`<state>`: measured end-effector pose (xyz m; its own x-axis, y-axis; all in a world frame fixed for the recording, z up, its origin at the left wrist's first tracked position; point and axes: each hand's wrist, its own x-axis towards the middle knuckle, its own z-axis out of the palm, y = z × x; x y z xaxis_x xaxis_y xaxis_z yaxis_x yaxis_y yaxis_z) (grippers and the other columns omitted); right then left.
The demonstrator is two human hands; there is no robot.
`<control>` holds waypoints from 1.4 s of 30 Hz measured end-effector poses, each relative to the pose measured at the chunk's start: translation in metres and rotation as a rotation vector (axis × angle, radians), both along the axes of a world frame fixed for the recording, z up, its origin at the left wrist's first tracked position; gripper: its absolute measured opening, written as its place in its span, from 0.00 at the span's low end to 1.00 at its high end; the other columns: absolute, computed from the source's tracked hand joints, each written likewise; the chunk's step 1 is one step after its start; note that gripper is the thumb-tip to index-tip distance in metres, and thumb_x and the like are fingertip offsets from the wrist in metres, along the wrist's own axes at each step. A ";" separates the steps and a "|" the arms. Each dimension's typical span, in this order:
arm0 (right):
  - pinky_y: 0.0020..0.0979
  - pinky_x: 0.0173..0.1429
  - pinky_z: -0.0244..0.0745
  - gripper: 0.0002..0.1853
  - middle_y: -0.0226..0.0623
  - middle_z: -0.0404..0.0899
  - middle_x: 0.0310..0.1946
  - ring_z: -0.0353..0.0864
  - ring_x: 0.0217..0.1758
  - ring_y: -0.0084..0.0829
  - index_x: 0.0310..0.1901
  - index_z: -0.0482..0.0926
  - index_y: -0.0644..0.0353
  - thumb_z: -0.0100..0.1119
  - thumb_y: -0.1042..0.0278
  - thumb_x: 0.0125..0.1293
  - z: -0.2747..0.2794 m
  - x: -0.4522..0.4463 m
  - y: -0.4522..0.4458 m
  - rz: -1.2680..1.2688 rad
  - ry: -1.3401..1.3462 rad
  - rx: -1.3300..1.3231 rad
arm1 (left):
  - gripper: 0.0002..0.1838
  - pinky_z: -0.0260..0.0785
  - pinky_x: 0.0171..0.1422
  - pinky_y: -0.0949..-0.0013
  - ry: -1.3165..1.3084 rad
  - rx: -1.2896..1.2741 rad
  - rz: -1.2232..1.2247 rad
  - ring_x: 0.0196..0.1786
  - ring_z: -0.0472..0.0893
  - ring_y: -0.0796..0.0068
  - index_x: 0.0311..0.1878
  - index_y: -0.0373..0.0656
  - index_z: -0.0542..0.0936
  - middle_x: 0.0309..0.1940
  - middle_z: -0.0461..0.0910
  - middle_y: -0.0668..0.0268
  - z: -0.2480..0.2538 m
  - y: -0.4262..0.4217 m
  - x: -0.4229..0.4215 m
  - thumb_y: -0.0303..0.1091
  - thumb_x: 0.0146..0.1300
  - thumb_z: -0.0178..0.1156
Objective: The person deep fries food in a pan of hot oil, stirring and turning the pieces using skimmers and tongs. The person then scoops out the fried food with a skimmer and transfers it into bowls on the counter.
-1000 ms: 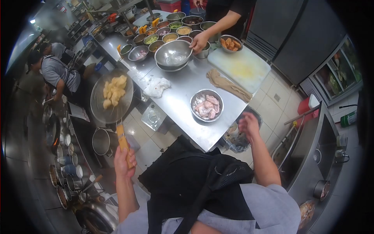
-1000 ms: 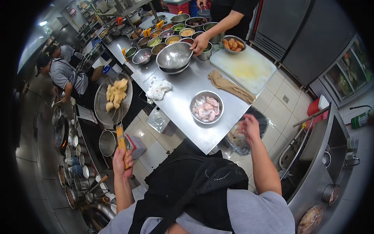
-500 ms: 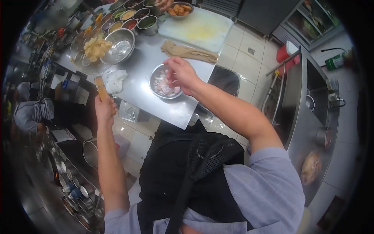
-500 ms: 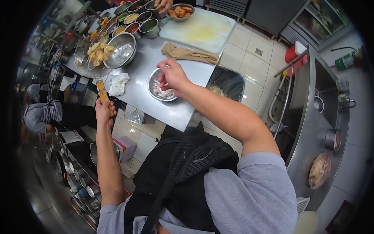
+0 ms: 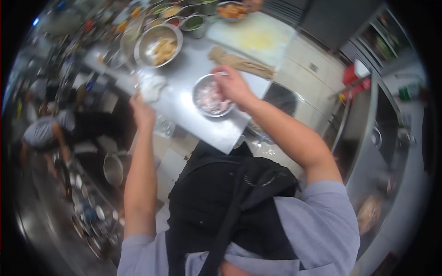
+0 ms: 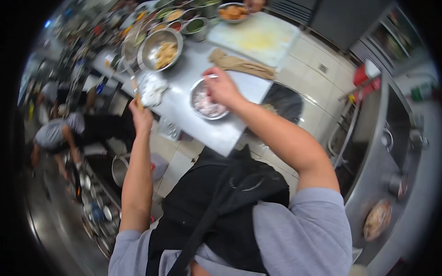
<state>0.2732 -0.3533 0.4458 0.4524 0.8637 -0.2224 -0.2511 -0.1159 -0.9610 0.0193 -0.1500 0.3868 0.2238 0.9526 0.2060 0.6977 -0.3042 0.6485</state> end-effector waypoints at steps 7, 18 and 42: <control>0.22 0.32 0.70 0.13 0.26 0.74 0.29 0.71 0.26 0.18 0.55 0.76 0.55 0.54 0.64 0.72 -0.016 -0.028 0.005 0.348 0.014 -0.080 | 0.21 0.73 0.24 0.64 -0.497 -0.428 0.151 0.26 0.74 0.74 0.58 0.48 0.62 0.39 0.73 0.62 0.024 0.024 -0.064 0.25 0.64 0.56; 0.38 0.44 0.78 0.35 0.40 0.77 0.44 0.80 0.41 0.38 0.68 0.73 0.49 0.62 0.75 0.54 0.154 -0.294 -0.016 1.769 -0.918 1.091 | 0.21 0.74 0.20 0.62 -0.739 -0.224 0.499 0.24 0.79 0.66 0.58 0.41 0.58 0.36 0.74 0.55 0.024 -0.046 -0.189 0.23 0.66 0.53; 0.44 0.54 0.78 0.19 0.50 0.84 0.39 0.84 0.49 0.46 0.53 0.84 0.56 0.55 0.70 0.60 -0.130 -0.321 0.110 1.685 -1.632 -0.143 | 0.27 0.63 0.25 0.74 -1.723 0.135 1.035 0.27 0.70 0.78 0.67 0.58 0.58 0.36 0.72 0.62 0.057 -0.547 -0.525 0.29 0.71 0.57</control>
